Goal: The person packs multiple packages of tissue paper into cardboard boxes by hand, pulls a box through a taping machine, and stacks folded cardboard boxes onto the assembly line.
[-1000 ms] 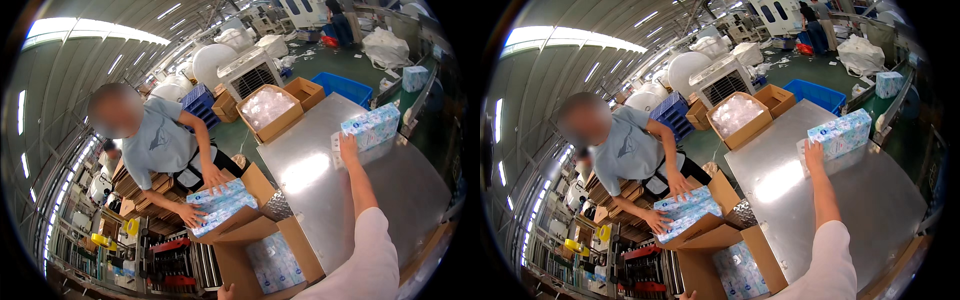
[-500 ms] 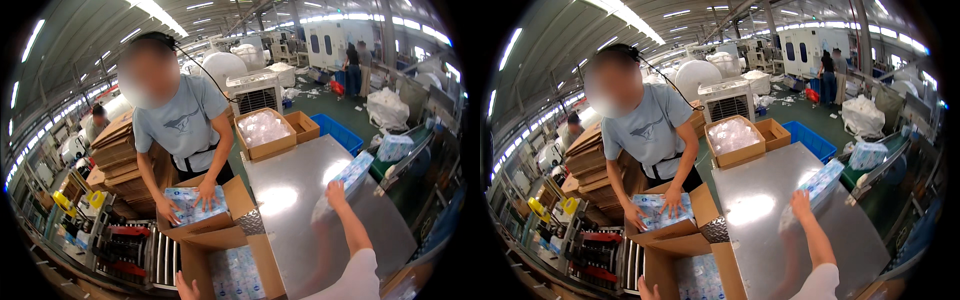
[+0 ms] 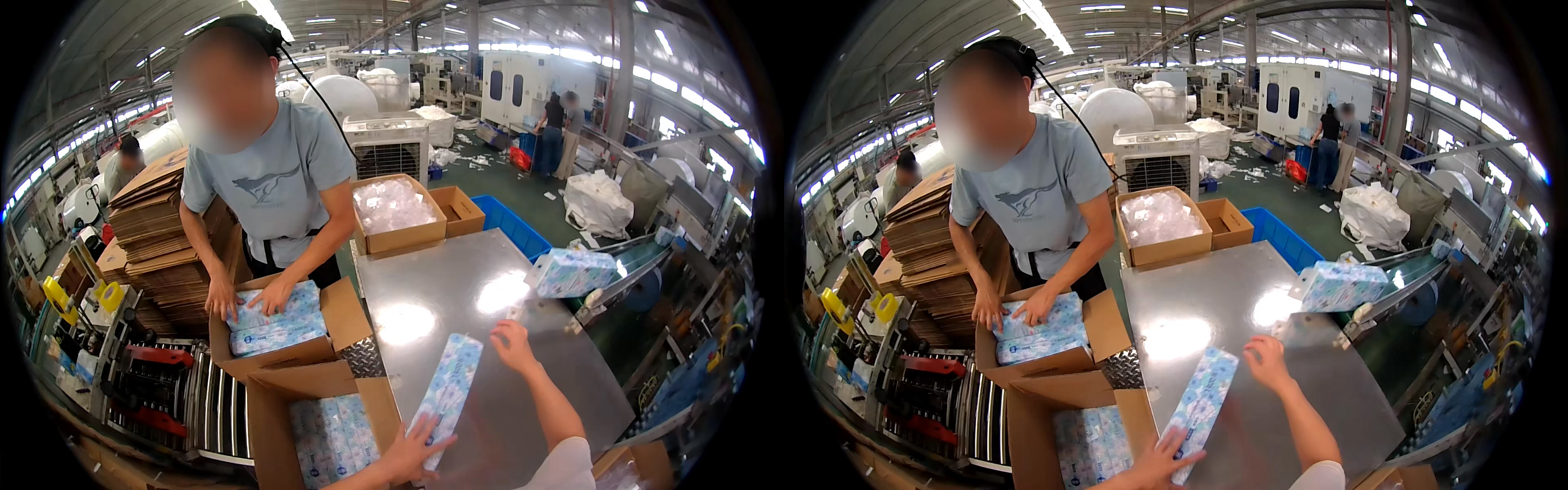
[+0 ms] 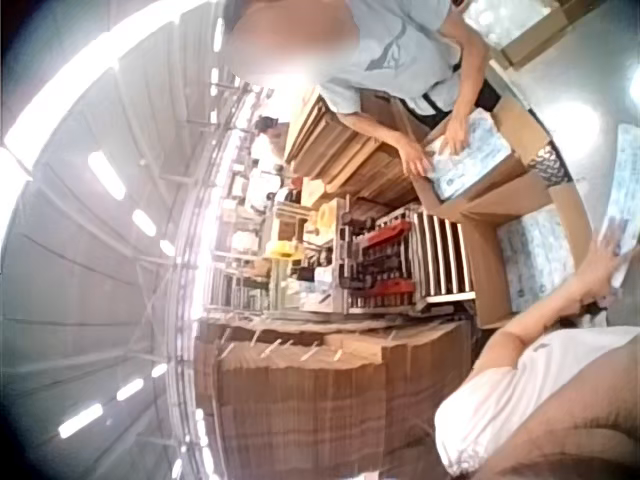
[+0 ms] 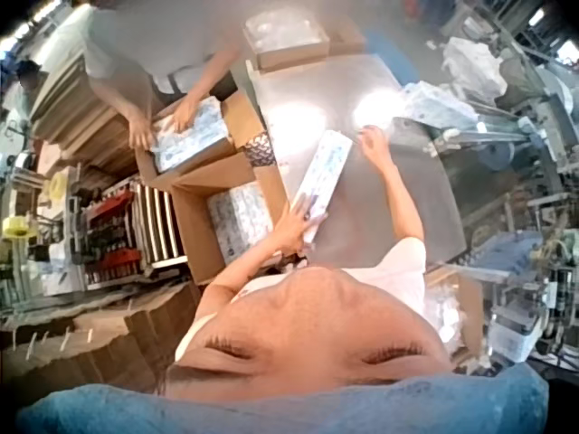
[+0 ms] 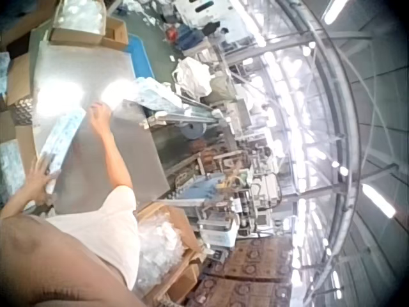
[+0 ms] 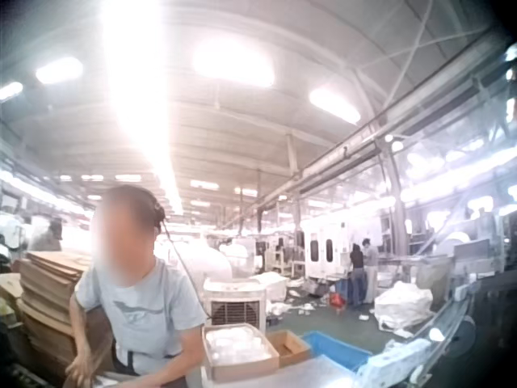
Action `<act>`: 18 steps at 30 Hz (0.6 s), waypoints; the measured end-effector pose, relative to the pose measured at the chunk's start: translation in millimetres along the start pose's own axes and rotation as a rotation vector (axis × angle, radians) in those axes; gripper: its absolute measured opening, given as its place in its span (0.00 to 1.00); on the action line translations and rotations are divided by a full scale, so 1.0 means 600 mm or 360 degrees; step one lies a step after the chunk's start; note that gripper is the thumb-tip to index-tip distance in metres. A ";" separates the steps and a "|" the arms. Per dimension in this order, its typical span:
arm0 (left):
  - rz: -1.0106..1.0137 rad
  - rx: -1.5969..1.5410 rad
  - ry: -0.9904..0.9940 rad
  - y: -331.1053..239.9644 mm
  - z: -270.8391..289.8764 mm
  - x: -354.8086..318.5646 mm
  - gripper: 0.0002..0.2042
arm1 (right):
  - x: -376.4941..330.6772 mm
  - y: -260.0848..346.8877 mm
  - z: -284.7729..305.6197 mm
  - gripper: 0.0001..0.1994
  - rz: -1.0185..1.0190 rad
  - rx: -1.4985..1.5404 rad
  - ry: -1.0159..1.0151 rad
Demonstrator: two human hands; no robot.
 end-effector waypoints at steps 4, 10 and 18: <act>0.0014 -0.0095 0.0104 -0.067 0.046 -0.005 0.33 | 0.028 -0.160 -0.034 0.20 -0.0505 -0.0348 0.0020; 0.0117 -0.0075 -0.0157 -0.055 -0.022 -0.003 0.36 | 0.106 -0.232 -0.081 0.30 -0.0597 -0.0917 -0.0167; 0.0137 -0.0004 -0.0196 -0.041 -0.065 -0.004 0.37 | 0.166 -0.234 -0.142 0.32 -0.0756 -0.1155 0.0295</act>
Point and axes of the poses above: each hand's wrist, its own x-axis towards the middle knuckle, its own z-axis out of the back of the hand, y = z × x, the point moved 7 cm from there along x, towards the middle knuckle, and after that the axes turned 7 degrees about y, right-handed, at the moved point
